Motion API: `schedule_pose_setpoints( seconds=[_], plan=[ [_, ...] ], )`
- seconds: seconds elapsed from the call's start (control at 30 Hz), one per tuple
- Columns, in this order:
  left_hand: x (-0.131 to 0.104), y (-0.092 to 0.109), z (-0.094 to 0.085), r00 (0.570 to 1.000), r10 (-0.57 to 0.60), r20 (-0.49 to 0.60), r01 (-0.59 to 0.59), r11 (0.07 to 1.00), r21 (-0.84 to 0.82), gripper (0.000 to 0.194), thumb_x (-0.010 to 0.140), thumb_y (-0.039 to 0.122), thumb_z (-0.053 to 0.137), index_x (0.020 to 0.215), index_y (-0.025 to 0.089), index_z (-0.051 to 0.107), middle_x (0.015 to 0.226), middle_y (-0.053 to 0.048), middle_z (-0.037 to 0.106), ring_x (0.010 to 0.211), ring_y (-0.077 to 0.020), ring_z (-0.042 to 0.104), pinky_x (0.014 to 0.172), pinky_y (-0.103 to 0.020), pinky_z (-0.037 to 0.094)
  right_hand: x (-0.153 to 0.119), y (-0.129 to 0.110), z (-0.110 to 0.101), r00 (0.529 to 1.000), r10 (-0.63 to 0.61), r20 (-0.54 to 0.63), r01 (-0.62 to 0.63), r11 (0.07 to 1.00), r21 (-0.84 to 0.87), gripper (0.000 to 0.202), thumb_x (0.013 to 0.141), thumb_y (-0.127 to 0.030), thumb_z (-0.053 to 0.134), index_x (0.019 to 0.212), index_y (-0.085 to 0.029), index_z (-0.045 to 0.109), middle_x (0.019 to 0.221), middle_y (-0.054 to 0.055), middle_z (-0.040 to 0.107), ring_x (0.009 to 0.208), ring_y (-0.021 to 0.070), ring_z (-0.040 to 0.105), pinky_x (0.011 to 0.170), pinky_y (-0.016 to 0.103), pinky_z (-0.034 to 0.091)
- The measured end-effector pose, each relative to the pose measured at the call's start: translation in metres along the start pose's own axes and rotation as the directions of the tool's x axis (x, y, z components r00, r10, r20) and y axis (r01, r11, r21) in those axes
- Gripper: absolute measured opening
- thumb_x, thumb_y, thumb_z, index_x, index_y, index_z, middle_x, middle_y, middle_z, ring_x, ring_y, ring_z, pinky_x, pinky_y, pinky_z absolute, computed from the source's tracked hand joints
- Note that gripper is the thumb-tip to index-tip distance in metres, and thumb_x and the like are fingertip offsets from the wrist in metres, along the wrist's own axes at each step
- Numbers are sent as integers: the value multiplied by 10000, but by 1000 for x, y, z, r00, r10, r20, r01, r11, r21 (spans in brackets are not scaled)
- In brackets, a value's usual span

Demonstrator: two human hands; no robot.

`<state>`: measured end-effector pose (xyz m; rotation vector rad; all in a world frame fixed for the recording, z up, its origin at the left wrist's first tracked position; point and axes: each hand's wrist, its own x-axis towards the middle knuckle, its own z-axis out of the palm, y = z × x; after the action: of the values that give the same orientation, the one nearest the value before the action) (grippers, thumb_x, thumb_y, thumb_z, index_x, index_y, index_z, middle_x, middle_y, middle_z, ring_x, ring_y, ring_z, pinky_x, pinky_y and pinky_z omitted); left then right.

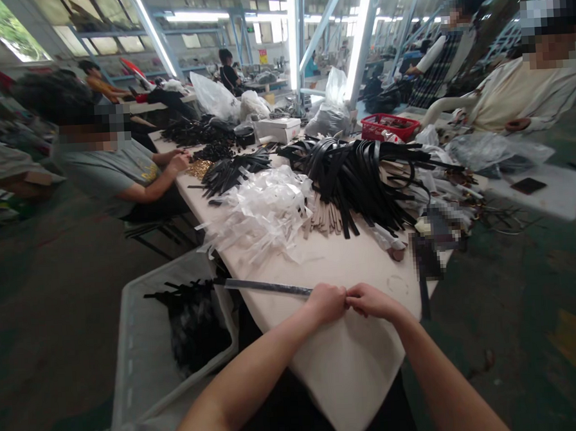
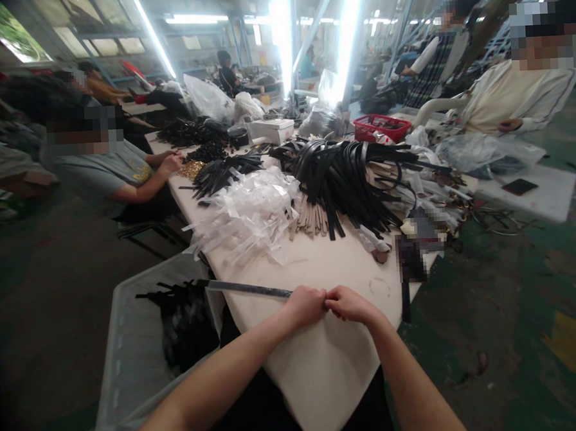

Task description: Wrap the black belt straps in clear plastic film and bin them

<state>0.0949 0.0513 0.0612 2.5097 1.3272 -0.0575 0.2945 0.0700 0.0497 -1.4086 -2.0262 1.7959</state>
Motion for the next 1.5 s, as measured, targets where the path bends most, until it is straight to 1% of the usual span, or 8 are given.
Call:
schedule_pose_setpoints(
  seconds=[0.23, 0.5, 0.7, 0.8, 0.9, 1.03, 1.17, 1.5],
  plan=[
    [-23, -26, -9, 995, -98, -18, 98, 995, 23, 248, 820, 259, 579, 1043, 152, 565, 977, -141, 692, 919, -278, 675, 818, -387, 510, -28, 21, -25, 999, 25, 19, -26, 999, 24, 359, 848, -458, 555, 802, -125, 682, 506, -32, 515, 420, 97, 452, 439, 204, 354],
    [-14, -5, -11, 998, 43, -49, -44, 999, -25, 295, 872, 327, 557, 1125, 175, 562, 1047, -131, 662, 966, -268, 646, 870, -397, 490, -8, 4, -21, 996, 82, -37, -88, 976, -200, 325, 872, -387, 518, 812, -131, 707, 538, -8, 569, 471, 117, 516, 492, 213, 385],
    [-126, -124, -26, 853, -290, -434, 280, 956, -87, 371, 864, 232, 512, 1229, 186, 563, 1233, -137, 580, 1191, -299, 507, 1065, -456, 361, -31, 6, -56, 934, 90, -345, -236, 881, -410, 159, 800, -247, 596, 812, -127, 699, 807, 122, 684, 795, 240, 617, 717, 300, 417],
    [-163, -185, -26, 784, -430, -448, 425, 897, -119, 354, 865, 204, 498, 1205, 196, 594, 1237, -137, 580, 1177, -311, 504, 1030, -473, 382, -9, -25, -24, 872, -44, -487, -227, 846, -483, 286, 848, -198, 539, 1104, -118, 636, 1112, 185, 636, 1088, 284, 546, 928, 349, 366],
    [-166, -218, -30, 840, -424, -337, 377, 905, -200, 260, 827, 271, 577, 1068, 206, 651, 1132, -109, 626, 1105, -292, 538, 994, -438, 413, 36, -83, 45, 882, -317, -349, 32, 779, -626, 304, 889, -224, 531, 1182, -161, 586, 1161, 142, 618, 1096, 256, 533, 967, 337, 358],
    [-155, -226, -47, 900, -432, -56, 368, 823, -432, 180, 732, 352, 648, 811, 190, 651, 828, -45, 651, 825, -235, 603, 790, -339, 484, 99, -158, 136, 874, -427, -231, 157, 698, -699, 464, 880, -344, 586, 1297, -159, 501, 1214, 145, 591, 1120, 281, 498, 962, 364, 362],
    [-170, -220, -71, 909, -406, 96, 368, 672, -643, 316, 715, 482, 654, 815, 182, 663, 735, -20, 660, 698, -203, 597, 661, -287, 479, 130, -193, 174, 872, -449, -194, 165, 643, -748, 341, 908, -334, 519, 1180, -130, 554, 1161, 164, 610, 1091, 304, 498, 969, 418, 324],
    [-233, -261, -106, 802, -597, -6, 360, 492, -792, 403, 674, 563, 747, 818, 191, 691, 664, 23, 609, 601, -129, 513, 560, -211, 408, 60, -126, 91, 900, -405, -161, 119, 585, -802, 226, 1004, -269, 363, 1003, -167, 564, 1006, 126, 647, 977, 264, 541, 873, 376, 351]
  ],
)
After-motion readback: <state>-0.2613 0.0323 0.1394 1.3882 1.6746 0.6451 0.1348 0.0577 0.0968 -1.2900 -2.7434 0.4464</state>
